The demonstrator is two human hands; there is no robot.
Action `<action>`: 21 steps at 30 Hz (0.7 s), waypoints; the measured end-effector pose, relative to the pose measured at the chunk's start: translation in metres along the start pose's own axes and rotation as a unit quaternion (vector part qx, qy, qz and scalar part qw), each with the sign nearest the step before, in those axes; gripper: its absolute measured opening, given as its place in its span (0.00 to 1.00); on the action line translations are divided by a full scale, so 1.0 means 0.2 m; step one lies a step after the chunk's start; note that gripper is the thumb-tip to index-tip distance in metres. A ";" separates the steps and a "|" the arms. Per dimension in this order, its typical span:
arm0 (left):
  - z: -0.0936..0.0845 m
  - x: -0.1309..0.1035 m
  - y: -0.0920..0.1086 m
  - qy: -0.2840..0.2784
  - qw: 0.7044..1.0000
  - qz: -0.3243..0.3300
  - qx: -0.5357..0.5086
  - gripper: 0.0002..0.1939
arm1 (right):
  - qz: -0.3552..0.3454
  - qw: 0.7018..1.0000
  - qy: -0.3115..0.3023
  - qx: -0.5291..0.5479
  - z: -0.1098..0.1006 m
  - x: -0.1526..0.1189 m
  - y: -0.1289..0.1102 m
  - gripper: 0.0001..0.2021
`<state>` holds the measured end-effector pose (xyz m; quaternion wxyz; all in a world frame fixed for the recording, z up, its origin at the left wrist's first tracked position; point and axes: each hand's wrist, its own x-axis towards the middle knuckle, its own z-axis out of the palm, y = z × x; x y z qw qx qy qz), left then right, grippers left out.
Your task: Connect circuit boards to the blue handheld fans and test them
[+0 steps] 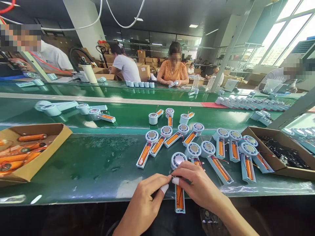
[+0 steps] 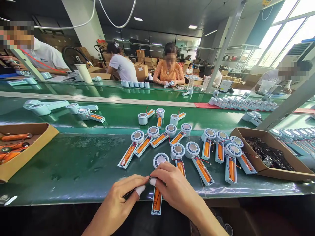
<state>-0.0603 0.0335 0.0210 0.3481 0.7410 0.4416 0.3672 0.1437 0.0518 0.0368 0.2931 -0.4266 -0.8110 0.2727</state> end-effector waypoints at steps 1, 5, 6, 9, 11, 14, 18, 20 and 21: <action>0.01 0.00 0.00 0.005 1.000 -0.001 -0.001 0.17 | 0.002 1.000 0.003 -0.001 0.00 0.00 0.00 0.09; 0.05 0.01 0.00 0.060 0.998 -0.034 -0.007 0.16 | 0.035 0.999 0.016 -0.017 0.00 0.01 -0.03 0.09; 0.06 0.01 0.01 0.076 0.996 -0.049 -0.011 0.15 | 0.053 0.998 0.020 -0.019 0.00 0.00 -0.04 0.09; 0.09 -0.04 0.05 0.100 0.989 -0.101 -0.032 0.17 | 0.134 0.990 0.017 0.040 -0.01 -0.03 -0.08 0.13; 0.11 -0.10 0.09 0.121 0.982 -0.135 -0.060 0.20 | 0.191 0.973 0.012 0.129 0.01 -0.06 -0.09 0.18; 0.15 -0.14 0.12 0.147 0.961 -0.191 -0.134 0.27 | 0.230 0.935 0.038 0.269 0.03 -0.10 -0.07 0.21; 0.19 -0.07 0.07 0.124 0.956 -0.199 -0.177 0.22 | 0.234 0.876 0.063 0.417 0.07 -0.11 -0.01 0.19; 0.20 -0.01 0.05 0.085 0.962 -0.190 -0.175 0.21 | 0.223 0.859 0.065 0.456 0.09 -0.11 -0.01 0.18; 0.20 0.01 0.04 0.056 0.963 -0.190 -0.181 0.22 | 0.216 0.855 0.066 0.468 0.10 -0.11 -0.01 0.19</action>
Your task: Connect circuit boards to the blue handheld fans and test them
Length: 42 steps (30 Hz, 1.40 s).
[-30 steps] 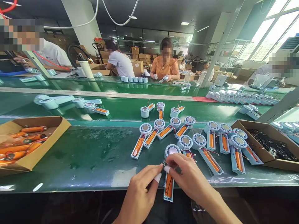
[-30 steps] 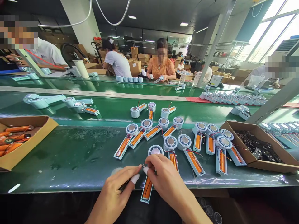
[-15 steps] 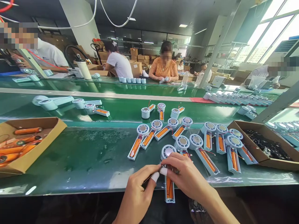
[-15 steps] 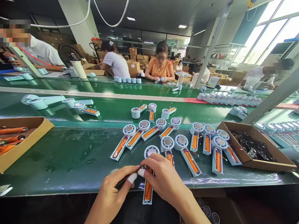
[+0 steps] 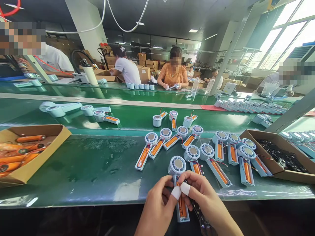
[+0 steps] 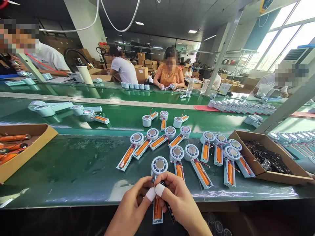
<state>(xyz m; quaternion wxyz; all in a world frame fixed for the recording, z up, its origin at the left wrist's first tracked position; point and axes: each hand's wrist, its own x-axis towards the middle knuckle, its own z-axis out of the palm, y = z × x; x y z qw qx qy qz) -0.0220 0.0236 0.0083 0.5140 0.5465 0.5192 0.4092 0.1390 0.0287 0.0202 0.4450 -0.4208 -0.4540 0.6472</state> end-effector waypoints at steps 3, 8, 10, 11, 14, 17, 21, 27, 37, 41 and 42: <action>-0.01 0.02 0.02 -0.079 0.996 -0.029 -0.018 0.23 | -0.014 1.000 -0.017 -0.013 0.03 -0.04 0.00 0.20; -0.04 -0.01 0.09 -0.176 0.935 -0.202 -0.234 0.25 | -0.053 0.972 -0.068 -0.217 0.04 -0.13 -0.03 0.12; -0.02 -0.01 0.08 -0.227 0.888 -0.250 -0.311 0.28 | -0.057 0.976 -0.062 -0.203 0.03 -0.15 -0.02 0.12; 0.00 -0.01 0.07 -0.222 0.880 -0.264 -0.328 0.28 | -0.050 0.983 -0.053 -0.167 0.02 -0.16 -0.01 0.14; 0.06 -0.02 -0.01 -0.104 0.900 -0.267 -0.329 0.27 | -0.053 0.994 -0.019 -0.092 -0.01 -0.17 0.04 0.16; 0.09 -0.04 -0.06 -0.030 0.910 -0.238 -0.338 0.26 | -0.087 0.987 -0.005 -0.133 -0.03 -0.18 0.06 0.13; 0.08 -0.06 -0.05 -0.017 0.909 -0.191 -0.370 0.26 | -0.085 0.989 -0.016 -0.120 -0.04 -0.18 0.04 0.13; 0.04 -0.05 -0.03 0.051 0.968 -0.112 -0.220 0.21 | -0.074 0.992 0.006 -0.101 -0.01 -0.10 0.01 0.14; 0.07 -0.03 0.02 0.079 0.983 -0.003 -0.165 0.17 | -0.134 0.862 0.088 -0.481 -0.03 -0.08 -0.05 0.09; 0.06 -0.02 0.02 0.074 0.984 -0.010 -0.164 0.14 | -0.101 0.783 -0.042 -0.612 -0.01 -0.12 -0.14 0.09; 0.06 -0.02 0.02 0.068 0.984 -0.015 -0.163 0.13 | -0.095 0.773 -0.082 -0.621 0.00 -0.13 -0.15 0.06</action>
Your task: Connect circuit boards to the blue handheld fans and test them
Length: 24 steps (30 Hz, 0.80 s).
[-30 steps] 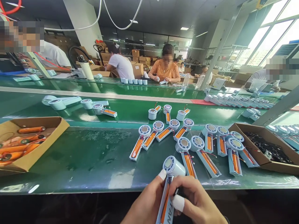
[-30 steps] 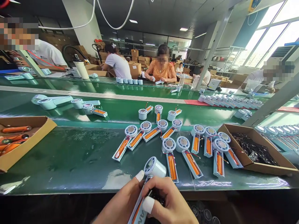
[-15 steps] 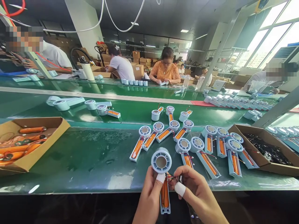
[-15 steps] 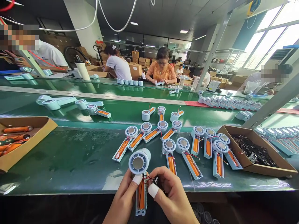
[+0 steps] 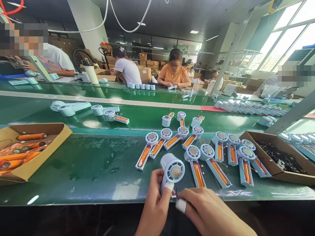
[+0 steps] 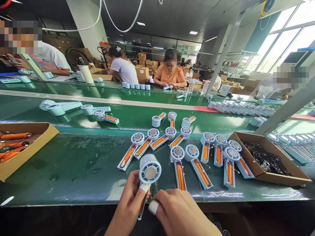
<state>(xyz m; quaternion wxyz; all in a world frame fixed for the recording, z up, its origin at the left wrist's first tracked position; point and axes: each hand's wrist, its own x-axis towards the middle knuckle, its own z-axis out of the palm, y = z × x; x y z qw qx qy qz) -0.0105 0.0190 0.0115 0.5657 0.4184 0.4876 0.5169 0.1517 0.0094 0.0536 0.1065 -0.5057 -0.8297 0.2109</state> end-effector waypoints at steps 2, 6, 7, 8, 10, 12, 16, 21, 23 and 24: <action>0.00 0.00 0.01 -0.010 1.000 -0.013 -0.001 0.11 | -0.041 0.998 -0.055 -0.004 -0.02 0.00 -0.02 0.05; 0.01 0.00 0.03 -0.035 0.998 -0.042 -0.023 0.10 | -0.054 0.995 -0.073 0.049 0.02 0.03 -0.04 0.13; 0.00 0.00 0.03 -0.040 0.997 -0.051 -0.034 0.11 | -0.042 0.993 -0.068 0.092 0.03 0.04 -0.04 0.12; 0.00 0.00 0.04 -0.046 0.996 -0.064 -0.047 0.11 | -0.023 0.987 -0.063 0.146 0.05 0.04 -0.04 0.09; -0.01 0.01 0.04 -0.056 0.992 -0.092 -0.072 0.12 | 0.030 0.960 -0.065 0.269 0.09 0.06 -0.05 0.06; -0.01 0.01 0.04 -0.057 0.989 -0.104 -0.089 0.12 | 0.093 0.920 -0.068 0.374 0.12 0.06 -0.06 0.14; -0.01 0.00 0.03 -0.032 0.990 -0.093 -0.105 0.11 | 0.166 0.845 -0.023 0.508 0.18 0.04 -0.10 0.29; -0.02 -0.01 -0.02 -0.053 0.978 -0.124 -0.158 0.14 | 0.187 0.792 0.038 0.580 0.26 0.03 -0.11 0.35; -0.02 -0.01 -0.05 -0.077 0.968 -0.127 -0.202 0.17 | 0.195 0.781 0.061 0.590 0.28 0.04 -0.11 0.35; -0.03 -0.01 -0.06 -0.084 0.964 -0.122 -0.219 0.18 | 0.196 0.779 0.070 0.592 0.29 0.04 -0.12 0.35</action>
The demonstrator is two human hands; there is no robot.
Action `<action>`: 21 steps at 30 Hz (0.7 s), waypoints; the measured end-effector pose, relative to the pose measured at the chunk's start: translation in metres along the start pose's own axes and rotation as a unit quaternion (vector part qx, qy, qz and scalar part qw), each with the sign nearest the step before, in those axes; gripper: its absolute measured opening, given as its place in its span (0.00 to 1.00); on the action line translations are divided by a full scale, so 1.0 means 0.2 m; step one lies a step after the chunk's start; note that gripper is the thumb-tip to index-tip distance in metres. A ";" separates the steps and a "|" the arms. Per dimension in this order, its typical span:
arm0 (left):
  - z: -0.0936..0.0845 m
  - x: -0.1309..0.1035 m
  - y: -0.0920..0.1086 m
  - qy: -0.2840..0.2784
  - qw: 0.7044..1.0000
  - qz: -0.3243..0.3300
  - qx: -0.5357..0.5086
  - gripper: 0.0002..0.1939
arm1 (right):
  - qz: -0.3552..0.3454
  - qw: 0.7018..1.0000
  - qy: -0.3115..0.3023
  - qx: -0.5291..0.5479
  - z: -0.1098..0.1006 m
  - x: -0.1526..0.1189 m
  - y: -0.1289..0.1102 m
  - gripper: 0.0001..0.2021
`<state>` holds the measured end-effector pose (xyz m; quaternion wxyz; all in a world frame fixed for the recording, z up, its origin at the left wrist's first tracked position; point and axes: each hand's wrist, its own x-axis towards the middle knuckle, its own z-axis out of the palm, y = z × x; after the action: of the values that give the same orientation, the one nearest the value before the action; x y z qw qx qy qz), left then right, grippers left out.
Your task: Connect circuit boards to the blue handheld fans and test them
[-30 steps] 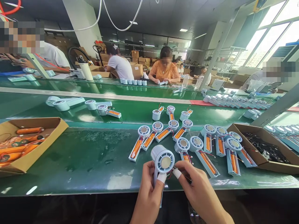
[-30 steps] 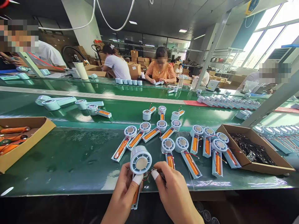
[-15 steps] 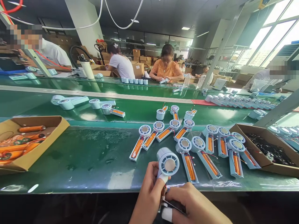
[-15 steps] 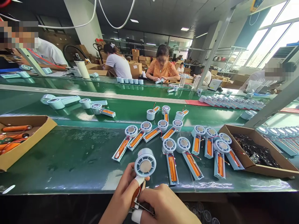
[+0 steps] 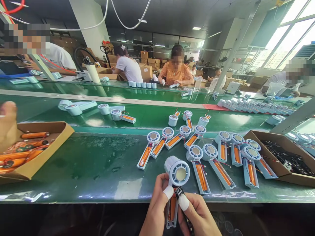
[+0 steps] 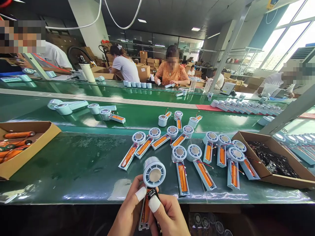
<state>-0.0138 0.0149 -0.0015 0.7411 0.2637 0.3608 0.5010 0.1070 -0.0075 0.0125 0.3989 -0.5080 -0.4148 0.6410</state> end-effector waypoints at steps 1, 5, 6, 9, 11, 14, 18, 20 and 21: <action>-0.01 0.00 -0.01 -0.008 1.000 0.008 -0.010 0.19 | -0.006 1.000 0.005 0.002 0.00 0.00 0.00 0.35; -0.01 -0.02 0.00 -0.027 0.998 0.056 0.026 0.23 | -0.026 0.999 0.029 0.008 0.02 0.00 0.00 0.35; 0.00 -0.03 0.01 -0.023 0.997 0.062 0.047 0.23 | -0.026 0.999 0.036 0.011 0.02 0.00 0.00 0.35; 0.03 -0.05 0.02 0.021 0.993 0.071 0.092 0.23 | -0.022 0.999 0.038 0.014 0.02 0.02 0.01 0.35; 0.05 -0.05 0.03 0.057 0.989 0.087 0.107 0.23 | -0.030 0.999 0.019 0.004 0.01 0.03 0.02 0.34; 0.07 -0.04 0.04 0.092 0.981 0.108 0.135 0.21 | -0.072 0.996 0.036 -0.031 0.00 0.04 0.08 0.31; 0.07 -0.03 0.05 0.128 0.976 0.075 0.157 0.14 | -0.194 0.957 0.161 -0.146 -0.02 0.01 0.18 0.23; 0.07 -0.02 0.06 0.146 0.974 0.060 0.164 0.12 | -0.256 0.916 0.205 -0.229 -0.04 -0.01 0.23 0.20; 0.07 -0.02 0.06 0.153 0.972 0.058 0.170 0.11 | -0.279 0.897 0.216 -0.264 -0.05 -0.01 0.25 0.18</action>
<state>-0.0095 0.0150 0.0176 0.5909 0.3267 0.5340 0.5089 0.1120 -0.0259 -0.0346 0.4929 -0.5839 -0.5969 0.2444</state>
